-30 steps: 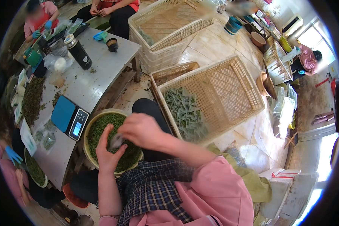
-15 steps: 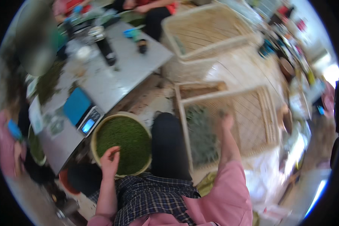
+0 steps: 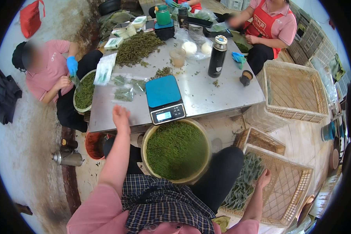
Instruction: The person sorts green tea leaves by hand from a large bowl, removes debris, and places portions into small plastic bags on a digital scale. They then transfer the filled bags into a nearby basket. Other workers are visible in the background performing similar tasks.
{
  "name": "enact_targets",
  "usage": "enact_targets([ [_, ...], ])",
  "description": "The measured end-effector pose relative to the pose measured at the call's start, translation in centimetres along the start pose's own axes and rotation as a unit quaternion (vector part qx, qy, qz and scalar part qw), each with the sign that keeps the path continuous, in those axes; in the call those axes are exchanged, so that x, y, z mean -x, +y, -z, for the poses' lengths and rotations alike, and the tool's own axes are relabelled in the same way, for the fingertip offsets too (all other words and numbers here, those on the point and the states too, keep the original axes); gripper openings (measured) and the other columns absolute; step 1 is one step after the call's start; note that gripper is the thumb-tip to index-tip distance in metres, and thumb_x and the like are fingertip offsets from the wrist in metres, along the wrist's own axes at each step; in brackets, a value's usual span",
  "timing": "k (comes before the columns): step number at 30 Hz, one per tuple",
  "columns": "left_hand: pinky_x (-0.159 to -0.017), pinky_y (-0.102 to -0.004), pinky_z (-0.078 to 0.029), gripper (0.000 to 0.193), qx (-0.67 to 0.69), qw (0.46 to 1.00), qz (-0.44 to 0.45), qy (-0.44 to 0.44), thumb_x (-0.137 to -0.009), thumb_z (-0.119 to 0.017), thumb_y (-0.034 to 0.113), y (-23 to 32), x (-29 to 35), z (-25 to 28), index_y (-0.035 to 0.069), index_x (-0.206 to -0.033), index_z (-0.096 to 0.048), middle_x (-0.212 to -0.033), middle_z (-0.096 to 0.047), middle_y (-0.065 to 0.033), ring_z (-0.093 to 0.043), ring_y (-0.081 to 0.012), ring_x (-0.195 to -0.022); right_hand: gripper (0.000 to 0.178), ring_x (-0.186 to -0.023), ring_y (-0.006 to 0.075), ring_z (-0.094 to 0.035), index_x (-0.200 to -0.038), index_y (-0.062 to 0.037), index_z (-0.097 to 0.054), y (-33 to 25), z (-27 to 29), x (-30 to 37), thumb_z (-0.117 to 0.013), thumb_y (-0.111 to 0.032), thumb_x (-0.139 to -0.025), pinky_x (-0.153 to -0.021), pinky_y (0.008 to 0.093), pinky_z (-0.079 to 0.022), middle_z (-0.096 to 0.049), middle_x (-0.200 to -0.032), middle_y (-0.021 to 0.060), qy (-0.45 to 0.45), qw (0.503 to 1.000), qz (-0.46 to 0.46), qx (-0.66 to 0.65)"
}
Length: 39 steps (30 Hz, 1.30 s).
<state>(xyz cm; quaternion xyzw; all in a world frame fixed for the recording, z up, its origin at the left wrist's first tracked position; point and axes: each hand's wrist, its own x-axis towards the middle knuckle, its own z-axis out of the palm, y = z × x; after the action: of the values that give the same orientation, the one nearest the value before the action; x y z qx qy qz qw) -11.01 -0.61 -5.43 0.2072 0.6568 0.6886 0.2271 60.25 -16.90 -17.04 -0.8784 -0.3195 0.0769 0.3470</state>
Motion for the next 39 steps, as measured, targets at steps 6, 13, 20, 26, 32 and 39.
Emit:
enact_targets([
  [6,-0.075,-0.0280,-0.048,0.056,-0.351,0.910,-0.177,0.127,-0.082,-0.064,0.009,-4.3,-17.2,5.2,0.002,-0.132,-0.041,-0.110,-0.058,-0.0110,-0.056,-0.0162,-0.091,0.022,-0.095,0.0213,-0.061,-0.107,0.0031,-0.061,-5.7,-0.9,0.8,-0.060,-0.007,-0.088,-0.079,0.0297,-0.049,-0.064,-0.109,0.0151,-0.072,0.980,0.079,-0.170],
  [13,-0.068,-0.0286,-0.050,0.039,-0.202,0.939,-0.195,-0.197,-0.079,-0.063,0.000,8.9,-9.4,-1.3,0.005,-0.117,-0.055,-0.079,-0.060,-0.0035,-0.057,-0.0114,-0.070,0.014,-0.096,0.0190,-0.062,-0.096,0.0017,-0.064,-25.5,2.5,8.2,-0.058,0.005,-0.085,-0.083,0.0288,-0.049,-0.065,-0.109,0.0132,-0.092,0.931,0.252,-0.246],
  [20,-0.071,-0.0352,-0.051,0.027,-0.272,0.802,-0.474,-0.242,-0.077,-0.057,-0.003,13.0,-0.7,-7.8,0.006,-0.103,-0.059,-0.092,-0.062,-0.0119,-0.061,-0.0292,-0.081,0.022,-0.085,0.0285,-0.066,-0.102,-0.0094,-0.068,-34.3,-3.1,21.5,-0.062,-0.016,-0.082,-0.074,0.0337,-0.053,-0.068,-0.095,0.0127,-0.482,0.786,0.386,-0.036],
  [26,-0.074,-0.0371,-0.047,0.015,-0.311,0.683,-0.555,-0.360,-0.073,-0.055,0.003,7.4,6.2,-9.4,0.008,-0.086,-0.060,-0.087,-0.057,-0.0070,-0.055,-0.0267,-0.089,0.021,-0.089,0.0307,-0.067,-0.103,-0.0007,-0.063,-28.3,-12.1,29.6,-0.053,-0.012,-0.087,-0.068,0.0420,-0.055,-0.066,-0.101,0.0179,-0.570,0.664,0.346,0.337],
  [32,-0.084,-0.0381,-0.047,0.020,-0.255,0.739,-0.465,-0.416,-0.073,-0.058,-0.005,6.2,11.7,-5.3,0.004,-0.090,-0.062,-0.101,-0.060,-0.0105,-0.054,-0.0292,-0.105,0.024,-0.087,0.0353,-0.066,-0.095,-0.0039,-0.065,-21.4,-15.8,33.3,-0.058,-0.024,-0.084,-0.072,0.0459,-0.053,-0.067,-0.094,0.0184,-0.591,0.679,0.339,0.274],
  [39,-0.076,-0.0299,-0.049,0.016,-0.266,0.847,-0.082,-0.454,-0.084,-0.059,0.001,0.7,16.1,2.9,0.004,-0.099,-0.064,-0.099,-0.065,-0.0091,-0.063,-0.0199,-0.086,0.039,-0.085,0.0347,-0.065,-0.100,-0.0031,-0.063,-24.3,-13.4,35.5,-0.068,-0.033,-0.075,-0.073,0.0439,-0.054,-0.067,-0.093,0.0168,-0.573,0.713,0.307,0.264],
])
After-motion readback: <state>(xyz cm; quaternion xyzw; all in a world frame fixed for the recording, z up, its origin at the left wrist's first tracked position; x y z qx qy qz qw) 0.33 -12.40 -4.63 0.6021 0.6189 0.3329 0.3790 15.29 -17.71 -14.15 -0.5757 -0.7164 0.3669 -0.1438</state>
